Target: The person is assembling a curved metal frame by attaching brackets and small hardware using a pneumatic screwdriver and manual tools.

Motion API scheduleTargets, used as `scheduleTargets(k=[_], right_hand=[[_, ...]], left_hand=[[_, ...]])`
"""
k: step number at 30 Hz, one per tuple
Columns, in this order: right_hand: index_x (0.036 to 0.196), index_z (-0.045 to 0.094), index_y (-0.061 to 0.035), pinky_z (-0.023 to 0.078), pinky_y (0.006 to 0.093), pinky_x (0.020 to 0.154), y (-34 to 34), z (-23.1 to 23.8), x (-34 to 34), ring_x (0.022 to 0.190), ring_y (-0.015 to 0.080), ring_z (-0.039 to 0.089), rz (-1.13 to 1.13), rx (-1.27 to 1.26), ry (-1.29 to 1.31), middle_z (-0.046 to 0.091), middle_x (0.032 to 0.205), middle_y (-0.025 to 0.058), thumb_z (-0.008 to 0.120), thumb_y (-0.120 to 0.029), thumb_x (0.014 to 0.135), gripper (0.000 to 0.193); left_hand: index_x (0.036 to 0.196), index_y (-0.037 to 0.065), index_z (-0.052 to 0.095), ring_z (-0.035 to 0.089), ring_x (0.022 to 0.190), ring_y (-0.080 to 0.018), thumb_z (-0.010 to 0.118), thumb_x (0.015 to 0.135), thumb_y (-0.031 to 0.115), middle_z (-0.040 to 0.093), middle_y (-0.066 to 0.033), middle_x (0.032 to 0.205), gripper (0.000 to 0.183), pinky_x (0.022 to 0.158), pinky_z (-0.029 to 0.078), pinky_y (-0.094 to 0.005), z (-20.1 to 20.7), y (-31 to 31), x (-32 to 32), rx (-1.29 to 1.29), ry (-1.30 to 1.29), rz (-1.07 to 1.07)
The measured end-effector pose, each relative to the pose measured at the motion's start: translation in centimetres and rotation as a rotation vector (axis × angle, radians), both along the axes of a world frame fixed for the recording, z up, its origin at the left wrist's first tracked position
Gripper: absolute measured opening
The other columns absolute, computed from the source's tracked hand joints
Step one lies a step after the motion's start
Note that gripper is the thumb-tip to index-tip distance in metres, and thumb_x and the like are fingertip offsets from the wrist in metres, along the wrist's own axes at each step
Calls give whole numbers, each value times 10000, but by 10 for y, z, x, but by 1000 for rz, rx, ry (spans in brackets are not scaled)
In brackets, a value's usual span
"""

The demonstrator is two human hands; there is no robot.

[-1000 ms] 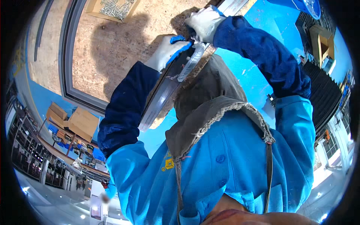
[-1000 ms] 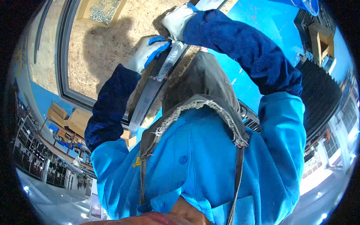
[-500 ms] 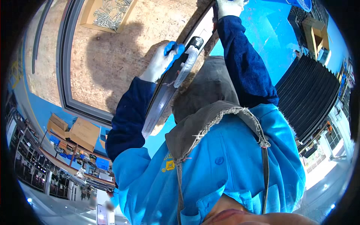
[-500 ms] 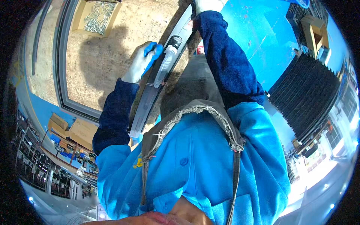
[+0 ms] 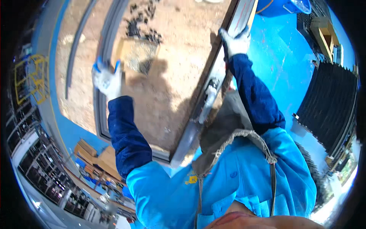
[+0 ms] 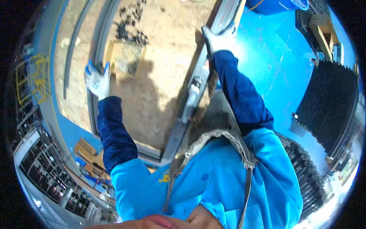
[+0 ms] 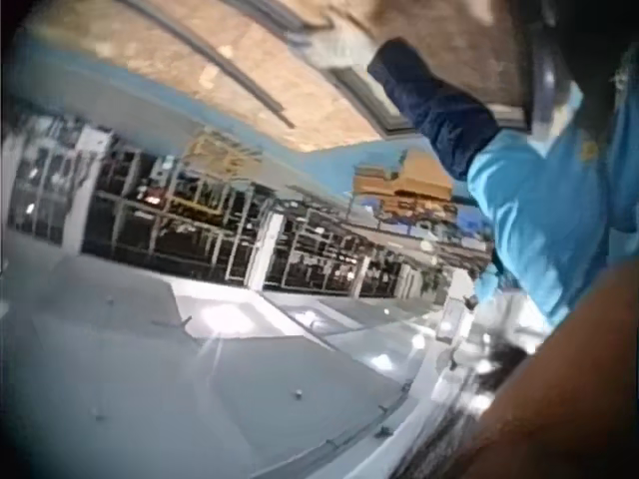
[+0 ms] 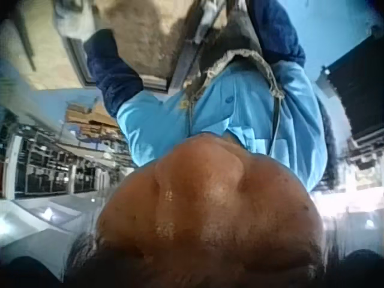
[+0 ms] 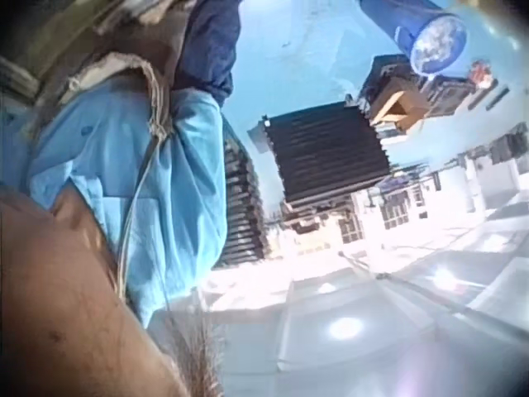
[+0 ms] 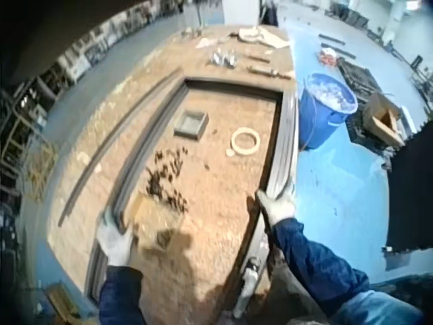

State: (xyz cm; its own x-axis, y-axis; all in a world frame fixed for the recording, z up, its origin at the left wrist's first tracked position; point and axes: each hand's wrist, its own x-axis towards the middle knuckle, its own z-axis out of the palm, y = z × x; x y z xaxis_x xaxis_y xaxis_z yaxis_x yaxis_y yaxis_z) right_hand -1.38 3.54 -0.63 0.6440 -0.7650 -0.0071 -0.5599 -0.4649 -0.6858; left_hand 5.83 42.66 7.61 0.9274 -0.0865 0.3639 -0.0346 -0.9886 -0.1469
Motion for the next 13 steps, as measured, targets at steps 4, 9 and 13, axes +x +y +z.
scheduleTargets(k=[4, 9, 13], right_hand=[[1355, 264, 41, 328, 436, 1017, 7, 1, -2, 1224, 397, 366, 8, 70, -62, 386, 1294, 267, 776, -436, 594, 1034], [1359, 243, 23, 315, 409, 1043, 0, -10, -13, 1239, 377, 346, -62, 109, -32, 341, 1326, 231, 785, -387, 606, 1014], [1381, 207, -9, 281, 406, 1068, 5, -17, -13, 1262, 380, 312, -54, 189, -28, 315, 1357, 202, 785, -400, 610, 1041]], left_hand=[[1354, 8, 353, 496, 1126, -407, 621, 641, 707, 519, -263, 1204, 1034, 936, 396, -475, -34, 85, 44, -176, 299, 129], [1256, 17, 475, 564, 1069, -332, 744, 665, 510, 592, -217, 1117, 816, 899, 437, -394, -46, 74, 64, -534, 547, 119], [1234, 48, 505, 596, 1024, -289, 699, 760, 444, 617, -181, 1104, 647, 879, 446, -374, -78, 121, 84, -397, 446, 174]])
